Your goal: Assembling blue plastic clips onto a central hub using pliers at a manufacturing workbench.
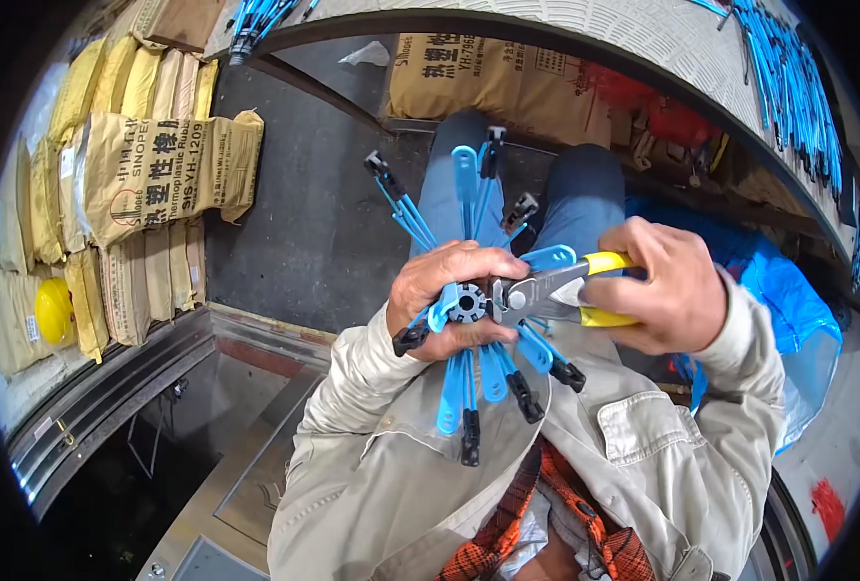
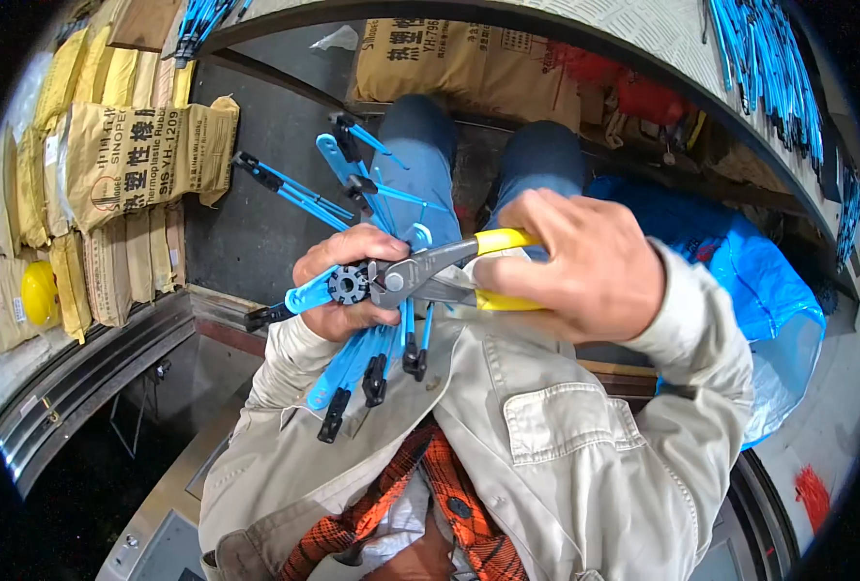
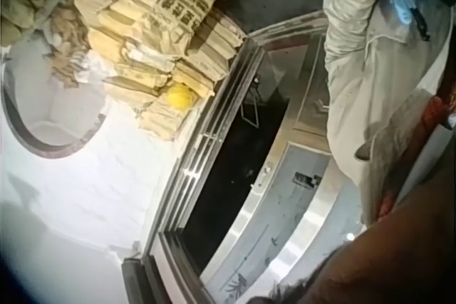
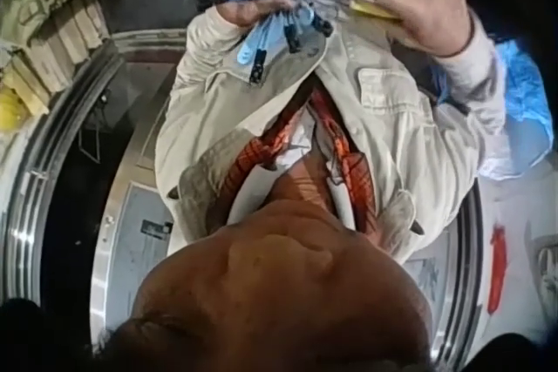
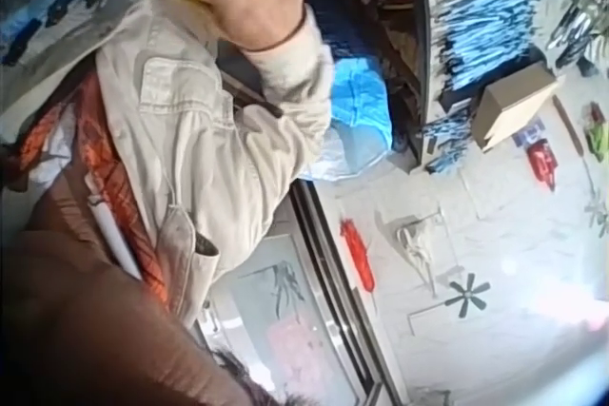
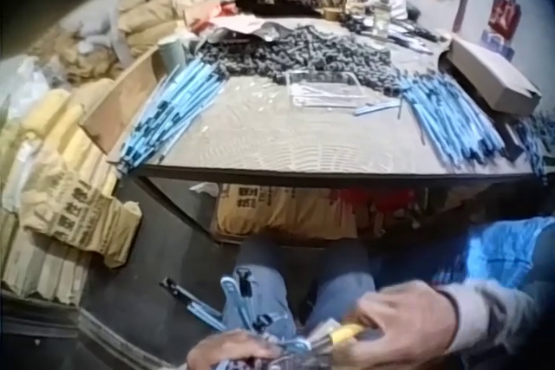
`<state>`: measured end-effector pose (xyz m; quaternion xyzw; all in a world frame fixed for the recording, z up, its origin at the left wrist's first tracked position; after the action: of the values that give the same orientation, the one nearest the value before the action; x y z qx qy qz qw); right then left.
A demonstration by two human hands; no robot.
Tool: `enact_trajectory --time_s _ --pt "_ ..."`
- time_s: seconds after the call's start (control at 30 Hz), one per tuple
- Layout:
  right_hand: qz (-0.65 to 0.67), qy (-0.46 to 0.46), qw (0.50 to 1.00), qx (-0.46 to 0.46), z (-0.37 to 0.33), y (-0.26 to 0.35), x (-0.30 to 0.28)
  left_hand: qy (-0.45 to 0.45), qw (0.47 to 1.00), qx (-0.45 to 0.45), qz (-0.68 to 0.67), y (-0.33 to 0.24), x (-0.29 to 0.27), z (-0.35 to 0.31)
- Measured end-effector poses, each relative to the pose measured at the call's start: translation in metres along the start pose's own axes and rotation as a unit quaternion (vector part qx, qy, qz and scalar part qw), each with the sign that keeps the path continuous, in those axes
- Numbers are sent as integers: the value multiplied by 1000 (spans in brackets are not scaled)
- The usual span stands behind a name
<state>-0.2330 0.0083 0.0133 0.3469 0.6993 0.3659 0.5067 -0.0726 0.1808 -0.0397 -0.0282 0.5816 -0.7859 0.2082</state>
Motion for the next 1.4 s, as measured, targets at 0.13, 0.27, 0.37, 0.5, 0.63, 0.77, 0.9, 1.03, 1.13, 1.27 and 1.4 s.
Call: enact_trajectory --time_s 0.13,0.27,0.37,0.5,0.63,0.77,0.9,1.03,1.13,1.27,1.4 --pt "-288 -190 935 -78 6 -1 8 -41 999 -23 23 -6 -2 -2" --pt "-370 -308 867 -129 15 -8 15 -72 995 -47 43 -9 -1 -3" --pt "-410 -360 828 -130 23 -8 16 -63 996 -47 32 -8 1 -1" --pt "-444 -380 799 -140 26 -12 18 -69 996 -45 34 -8 3 -1" --pt "-415 -341 835 -122 15 -11 18 -71 996 -43 39 -8 4 -2" --pt "-298 -215 926 -84 4 -8 -1 -61 996 -41 46 -7 2 -1" --pt "-53 5 999 1 -6 -1 -20 2 999 -19 33 -5 0 4" --pt "37 -30 999 5 -13 4 -8 71 997 13 10 0 -5 7" --pt "96 -52 994 -11 -8 1 -4 41 999 -1 -12 3 0 4" --pt "76 -98 992 -19 -7 2 3 -2 999 -34 -29 3 3 4" --pt "-100 -183 978 2 -14 -1 15 -25 996 -81 -21 3 4 4"
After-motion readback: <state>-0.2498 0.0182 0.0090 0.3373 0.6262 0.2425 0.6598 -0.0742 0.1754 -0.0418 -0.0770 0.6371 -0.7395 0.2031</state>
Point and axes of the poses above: each hand's wrist, its own z-axis towards the middle knuckle, its own x-axis out of the palm, y = z × x, the point moved 1 cm from there along z, towards the middle knuckle, and after that the axes turned 13 degrees about z, right-handed, at the moved point
